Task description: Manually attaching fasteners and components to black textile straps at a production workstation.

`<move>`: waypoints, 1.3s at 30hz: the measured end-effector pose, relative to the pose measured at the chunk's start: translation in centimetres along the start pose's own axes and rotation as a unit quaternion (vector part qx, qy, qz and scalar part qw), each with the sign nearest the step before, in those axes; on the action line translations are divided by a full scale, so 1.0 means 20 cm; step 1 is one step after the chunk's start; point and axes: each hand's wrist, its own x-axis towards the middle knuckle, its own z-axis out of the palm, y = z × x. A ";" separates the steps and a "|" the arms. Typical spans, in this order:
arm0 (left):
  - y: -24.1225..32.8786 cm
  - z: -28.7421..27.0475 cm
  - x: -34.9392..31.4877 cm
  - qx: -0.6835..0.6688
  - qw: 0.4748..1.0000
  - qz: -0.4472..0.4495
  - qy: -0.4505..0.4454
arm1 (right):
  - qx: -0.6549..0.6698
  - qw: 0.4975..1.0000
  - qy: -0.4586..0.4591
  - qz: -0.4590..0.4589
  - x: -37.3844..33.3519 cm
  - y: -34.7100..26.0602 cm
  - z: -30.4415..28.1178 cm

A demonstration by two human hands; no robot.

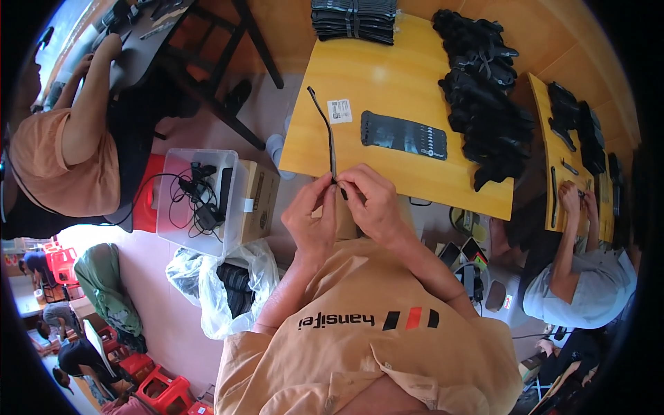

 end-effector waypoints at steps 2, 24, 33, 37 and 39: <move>-0.01 0.01 0.01 0.001 1.000 0.012 0.007 | -0.006 1.000 0.005 -0.001 0.00 0.00 -0.01; -0.03 0.07 -0.01 0.019 0.999 0.033 -0.010 | 0.033 0.998 -0.019 0.040 0.00 0.08 -0.03; 0.03 0.04 0.01 0.031 0.999 0.042 -0.015 | 0.102 0.986 -0.104 0.082 0.02 0.07 -0.08; 0.02 0.04 0.00 0.036 0.999 0.027 -0.014 | 0.109 0.983 -0.107 0.101 0.03 0.07 -0.08; 0.02 0.04 0.02 0.021 1.000 0.006 -0.017 | 0.123 0.977 -0.113 0.134 0.03 0.06 -0.08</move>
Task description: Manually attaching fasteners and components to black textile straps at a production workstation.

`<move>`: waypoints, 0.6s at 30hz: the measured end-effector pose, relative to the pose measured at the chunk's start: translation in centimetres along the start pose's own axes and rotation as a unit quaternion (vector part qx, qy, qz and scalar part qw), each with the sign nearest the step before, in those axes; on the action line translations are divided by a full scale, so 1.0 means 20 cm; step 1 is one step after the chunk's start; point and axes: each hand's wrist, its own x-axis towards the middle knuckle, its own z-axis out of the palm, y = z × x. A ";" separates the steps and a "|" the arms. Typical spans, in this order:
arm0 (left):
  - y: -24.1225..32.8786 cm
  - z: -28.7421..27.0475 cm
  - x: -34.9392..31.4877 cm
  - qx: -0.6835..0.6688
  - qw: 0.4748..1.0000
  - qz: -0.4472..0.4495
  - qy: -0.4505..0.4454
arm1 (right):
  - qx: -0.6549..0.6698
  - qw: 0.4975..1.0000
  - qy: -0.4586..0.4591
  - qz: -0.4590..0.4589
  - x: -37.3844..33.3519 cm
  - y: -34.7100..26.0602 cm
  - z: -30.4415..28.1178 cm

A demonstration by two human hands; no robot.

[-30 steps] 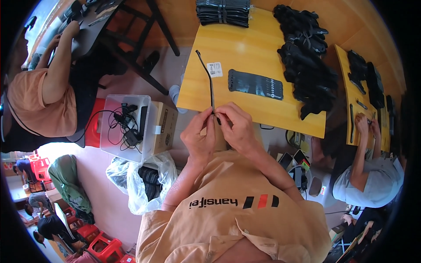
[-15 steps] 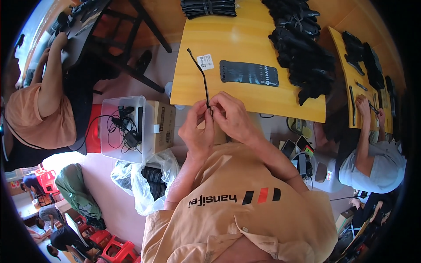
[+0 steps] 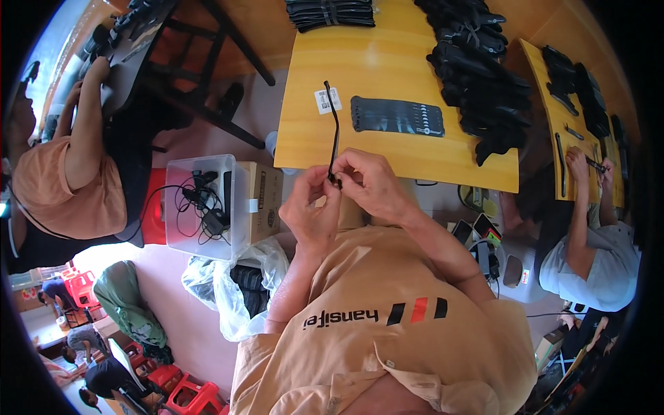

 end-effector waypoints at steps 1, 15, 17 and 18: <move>0.00 0.00 0.00 -0.017 1.000 -0.024 -0.004 | 0.000 1.000 0.000 0.001 0.00 -0.01 0.00; -0.03 -0.15 0.12 -0.061 0.972 -0.120 -0.193 | 0.130 0.989 -0.056 0.051 0.01 -0.01 0.01; 0.00 -0.17 0.14 0.106 0.964 0.004 -0.244 | 0.160 0.983 -0.071 0.056 0.02 0.01 0.02; 0.01 -0.18 0.14 0.106 0.965 0.006 -0.241 | 0.192 0.976 -0.084 0.064 0.02 0.02 0.02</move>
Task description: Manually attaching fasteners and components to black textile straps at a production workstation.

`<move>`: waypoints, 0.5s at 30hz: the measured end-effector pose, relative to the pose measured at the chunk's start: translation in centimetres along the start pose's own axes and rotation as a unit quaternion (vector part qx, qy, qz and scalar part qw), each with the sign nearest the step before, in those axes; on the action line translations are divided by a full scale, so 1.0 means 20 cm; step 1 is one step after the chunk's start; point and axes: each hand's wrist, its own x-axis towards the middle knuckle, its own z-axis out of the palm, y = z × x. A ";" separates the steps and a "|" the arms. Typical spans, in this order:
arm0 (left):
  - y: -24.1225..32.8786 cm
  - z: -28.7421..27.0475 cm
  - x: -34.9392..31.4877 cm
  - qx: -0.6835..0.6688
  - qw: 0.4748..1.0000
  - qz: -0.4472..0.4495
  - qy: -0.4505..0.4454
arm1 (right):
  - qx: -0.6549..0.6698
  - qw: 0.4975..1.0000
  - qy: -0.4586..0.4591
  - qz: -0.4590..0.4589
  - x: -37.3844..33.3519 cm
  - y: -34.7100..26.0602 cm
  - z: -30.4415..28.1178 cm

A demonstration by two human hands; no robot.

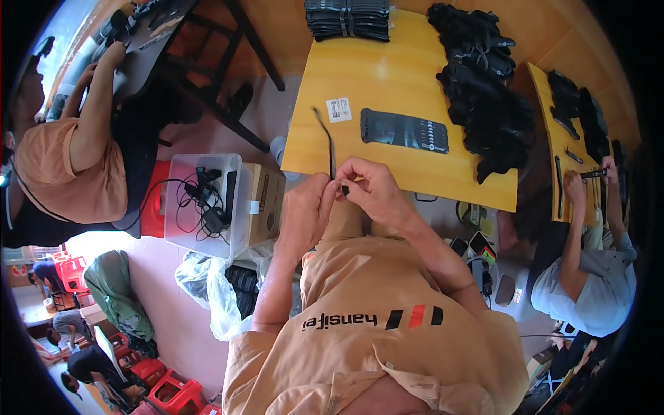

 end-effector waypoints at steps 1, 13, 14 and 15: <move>0.01 -0.02 0.00 0.018 1.000 0.014 -0.006 | -0.002 1.000 -0.003 -0.003 0.00 -0.01 0.00; 0.01 -0.01 0.00 -0.154 0.987 0.003 0.035 | 0.013 0.998 -0.056 -0.028 -0.01 -0.13 0.01; 0.05 -0.02 0.00 -0.141 0.989 0.005 0.036 | -0.063 0.994 -0.060 -0.066 -0.02 -0.14 0.02; 0.12 -0.04 -0.01 -0.178 0.983 0.009 0.046 | -0.139 0.983 -0.063 -0.102 -0.03 -0.15 0.02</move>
